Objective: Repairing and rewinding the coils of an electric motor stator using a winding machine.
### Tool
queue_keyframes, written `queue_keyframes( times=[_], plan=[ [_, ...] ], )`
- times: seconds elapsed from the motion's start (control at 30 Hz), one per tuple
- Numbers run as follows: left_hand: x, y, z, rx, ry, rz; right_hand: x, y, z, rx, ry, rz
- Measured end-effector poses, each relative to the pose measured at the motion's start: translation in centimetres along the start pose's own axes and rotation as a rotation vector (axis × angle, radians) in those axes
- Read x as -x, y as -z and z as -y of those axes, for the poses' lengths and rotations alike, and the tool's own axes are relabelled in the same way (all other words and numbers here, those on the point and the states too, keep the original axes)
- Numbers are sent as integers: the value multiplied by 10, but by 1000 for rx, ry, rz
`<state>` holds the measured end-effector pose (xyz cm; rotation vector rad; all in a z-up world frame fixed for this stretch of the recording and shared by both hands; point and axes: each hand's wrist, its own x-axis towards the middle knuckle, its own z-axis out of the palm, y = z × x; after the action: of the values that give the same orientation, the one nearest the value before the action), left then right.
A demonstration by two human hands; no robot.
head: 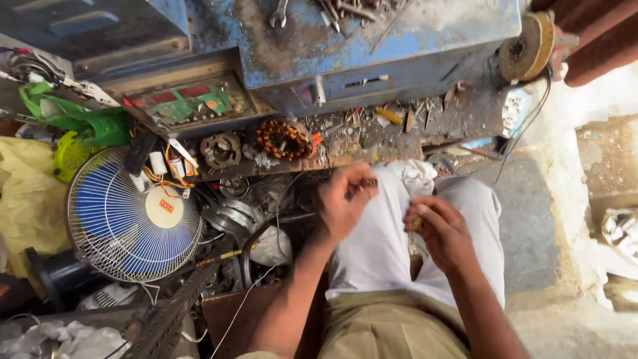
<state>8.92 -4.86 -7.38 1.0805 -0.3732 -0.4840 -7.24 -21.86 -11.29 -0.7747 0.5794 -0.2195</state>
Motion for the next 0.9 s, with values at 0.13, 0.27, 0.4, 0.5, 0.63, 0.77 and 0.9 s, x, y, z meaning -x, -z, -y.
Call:
queue_keyframes(
  times=[0.13,0.27,0.4,0.5,0.63,0.77,0.9],
  plan=[
    [48,-22,-61,-763,-352,153,13,-41,-6,135,-33,224],
    [65,-21,-76,-956,-609,243,17,-44,-27,126,-113,290],
    [74,-17,-65,-965,-614,255,26,-36,-43,213,-106,222],
    [65,1,-18,-954,-556,247,30,-36,-36,318,-67,161],
    [3,38,42,-942,-402,18,37,-23,-20,219,-113,13],
    [-92,55,74,-1158,-185,23,35,27,-36,198,-147,-101],
    [-126,24,77,-1323,-343,20,36,72,-50,183,-172,-187]
  ],
)
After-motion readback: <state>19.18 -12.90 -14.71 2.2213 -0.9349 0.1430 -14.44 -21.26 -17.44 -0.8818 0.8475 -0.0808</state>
